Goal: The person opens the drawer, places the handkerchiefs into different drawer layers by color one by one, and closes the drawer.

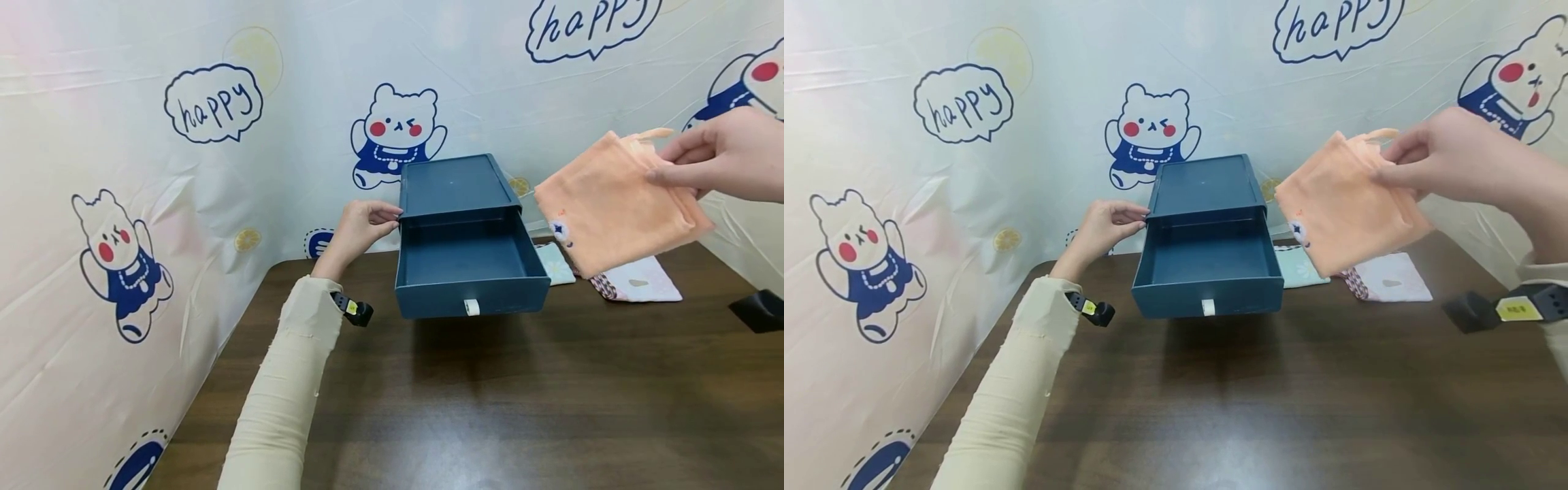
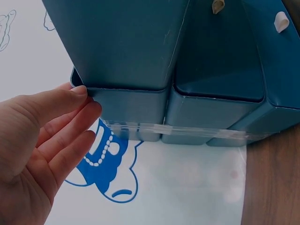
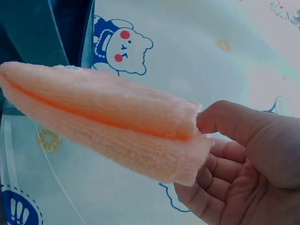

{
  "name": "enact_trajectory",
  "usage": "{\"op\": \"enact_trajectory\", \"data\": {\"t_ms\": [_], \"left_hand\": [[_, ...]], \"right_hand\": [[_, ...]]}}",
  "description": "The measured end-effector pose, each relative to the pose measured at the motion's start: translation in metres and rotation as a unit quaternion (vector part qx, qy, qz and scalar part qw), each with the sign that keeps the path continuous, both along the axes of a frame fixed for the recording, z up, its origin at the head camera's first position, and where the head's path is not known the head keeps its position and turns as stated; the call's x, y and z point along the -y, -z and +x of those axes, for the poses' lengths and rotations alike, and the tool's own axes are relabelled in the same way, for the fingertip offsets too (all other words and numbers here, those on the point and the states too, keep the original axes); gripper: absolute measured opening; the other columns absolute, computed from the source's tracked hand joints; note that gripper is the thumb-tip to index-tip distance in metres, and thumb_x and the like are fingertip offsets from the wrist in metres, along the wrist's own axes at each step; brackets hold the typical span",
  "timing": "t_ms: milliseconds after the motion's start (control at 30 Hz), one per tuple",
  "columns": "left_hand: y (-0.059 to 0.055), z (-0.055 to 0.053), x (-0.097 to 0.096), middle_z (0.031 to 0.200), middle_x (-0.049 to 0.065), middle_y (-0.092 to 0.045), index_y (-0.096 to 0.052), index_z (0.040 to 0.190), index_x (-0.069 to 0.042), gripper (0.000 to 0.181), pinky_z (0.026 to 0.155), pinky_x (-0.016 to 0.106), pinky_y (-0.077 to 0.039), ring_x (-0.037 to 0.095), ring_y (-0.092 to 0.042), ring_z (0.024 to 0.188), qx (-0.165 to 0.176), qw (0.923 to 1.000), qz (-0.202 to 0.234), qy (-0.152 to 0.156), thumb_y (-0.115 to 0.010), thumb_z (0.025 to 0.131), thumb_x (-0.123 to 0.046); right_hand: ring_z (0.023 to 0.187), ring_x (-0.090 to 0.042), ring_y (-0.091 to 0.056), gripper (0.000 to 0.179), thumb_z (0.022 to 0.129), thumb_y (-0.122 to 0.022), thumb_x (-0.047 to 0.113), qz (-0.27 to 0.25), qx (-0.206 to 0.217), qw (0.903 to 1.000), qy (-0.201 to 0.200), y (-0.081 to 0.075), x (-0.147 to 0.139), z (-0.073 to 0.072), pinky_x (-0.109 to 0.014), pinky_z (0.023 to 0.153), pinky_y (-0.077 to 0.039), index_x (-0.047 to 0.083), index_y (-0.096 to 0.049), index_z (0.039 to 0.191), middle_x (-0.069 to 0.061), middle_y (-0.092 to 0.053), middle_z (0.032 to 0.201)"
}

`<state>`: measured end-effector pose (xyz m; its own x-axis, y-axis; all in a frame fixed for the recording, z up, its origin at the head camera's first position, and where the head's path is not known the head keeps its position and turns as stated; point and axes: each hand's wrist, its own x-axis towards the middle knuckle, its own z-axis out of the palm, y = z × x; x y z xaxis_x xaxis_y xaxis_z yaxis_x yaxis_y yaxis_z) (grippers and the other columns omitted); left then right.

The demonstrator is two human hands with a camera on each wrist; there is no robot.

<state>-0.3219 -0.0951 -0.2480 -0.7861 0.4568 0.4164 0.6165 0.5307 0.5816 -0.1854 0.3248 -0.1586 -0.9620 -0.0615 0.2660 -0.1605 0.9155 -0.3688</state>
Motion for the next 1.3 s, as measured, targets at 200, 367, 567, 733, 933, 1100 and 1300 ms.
{"op": "enact_trajectory", "data": {"t_ms": [200,367,567,733,933,1100,1300], "left_hand": [[0.000,0.000,0.000,0.098,0.007,-0.067,-0.068,0.106,-0.005,0.021,0.076,0.023,-0.051,0.014,-0.063,0.083,-0.005,1.0000,-0.001,-0.001,-0.065,0.085,-0.007],[-0.001,0.000,0.000,0.098,0.007,-0.067,-0.068,0.106,-0.005,0.021,0.076,0.023,-0.051,0.014,-0.062,0.083,-0.003,1.0000,-0.003,-0.002,-0.064,0.085,-0.007],[-0.001,0.000,-0.002,0.098,0.008,-0.067,-0.068,0.106,-0.005,0.021,0.077,0.025,-0.052,0.015,-0.063,0.084,-0.003,0.9999,-0.009,-0.003,-0.065,0.085,-0.007],[0.000,0.000,-0.003,0.097,0.007,-0.067,-0.068,0.105,-0.005,0.021,0.076,0.025,-0.052,0.015,-0.062,0.083,-0.006,0.9999,-0.009,-0.004,-0.065,0.085,-0.007],[0.000,0.002,-0.002,0.097,0.006,-0.067,-0.068,0.105,-0.005,0.020,0.076,0.022,-0.051,0.013,-0.062,0.082,-0.009,0.9999,-0.007,-0.002,-0.064,0.085,-0.008],[-0.001,0.002,-0.001,0.098,0.006,-0.067,-0.068,0.105,-0.005,0.021,0.076,0.023,-0.051,0.014,-0.062,0.083,-0.007,0.9999,-0.007,-0.004,-0.064,0.085,-0.007],[-0.002,0.003,-0.001,0.098,0.007,-0.067,-0.068,0.105,-0.005,0.020,0.076,0.023,-0.051,0.014,-0.062,0.083,-0.006,0.9999,-0.009,-0.005,-0.064,0.085,-0.007]], "right_hand": [[0.048,-0.010,-0.057,0.038,0.088,-0.062,0.020,-0.034,-0.004,0.9994,-0.003,-0.007,0.010,0.000,-0.014,0.046,-0.043,-0.016,-0.059,0.099,-0.017,-0.066,0.070],[0.049,-0.009,-0.057,0.040,0.087,-0.063,0.026,-0.055,-0.012,0.9984,0.000,-0.011,0.017,-0.001,-0.011,0.049,-0.040,-0.012,-0.060,0.102,-0.010,-0.065,0.065],[0.052,-0.006,-0.056,0.042,0.086,-0.064,0.029,-0.074,-0.021,0.9970,0.004,-0.013,0.022,-0.001,-0.013,0.053,-0.037,-0.009,-0.060,0.104,-0.004,-0.066,0.066],[0.055,-0.005,-0.058,0.042,0.087,-0.063,0.027,-0.111,-0.024,0.9934,-0.017,-0.012,0.030,-0.007,-0.009,0.054,-0.039,-0.008,-0.060,0.108,0.005,-0.065,0.068],[0.060,-0.007,-0.061,0.043,0.087,-0.062,0.029,-0.137,-0.007,0.9896,-0.045,-0.012,0.045,-0.014,-0.009,0.057,-0.042,-0.006,-0.059,0.111,0.005,-0.067,0.071],[0.059,-0.007,-0.062,0.043,0.088,-0.062,0.029,-0.140,-0.006,0.9883,-0.060,-0.011,0.059,-0.019,-0.011,0.056,-0.045,-0.007,-0.059,0.111,-0.002,-0.068,0.075],[0.059,-0.008,-0.062,0.037,0.088,-0.062,0.025,-0.127,-0.004,0.9884,-0.084,-0.007,0.083,-0.020,-0.015,0.054,-0.049,-0.007,-0.062,0.106,-0.011,-0.068,0.079]]}}
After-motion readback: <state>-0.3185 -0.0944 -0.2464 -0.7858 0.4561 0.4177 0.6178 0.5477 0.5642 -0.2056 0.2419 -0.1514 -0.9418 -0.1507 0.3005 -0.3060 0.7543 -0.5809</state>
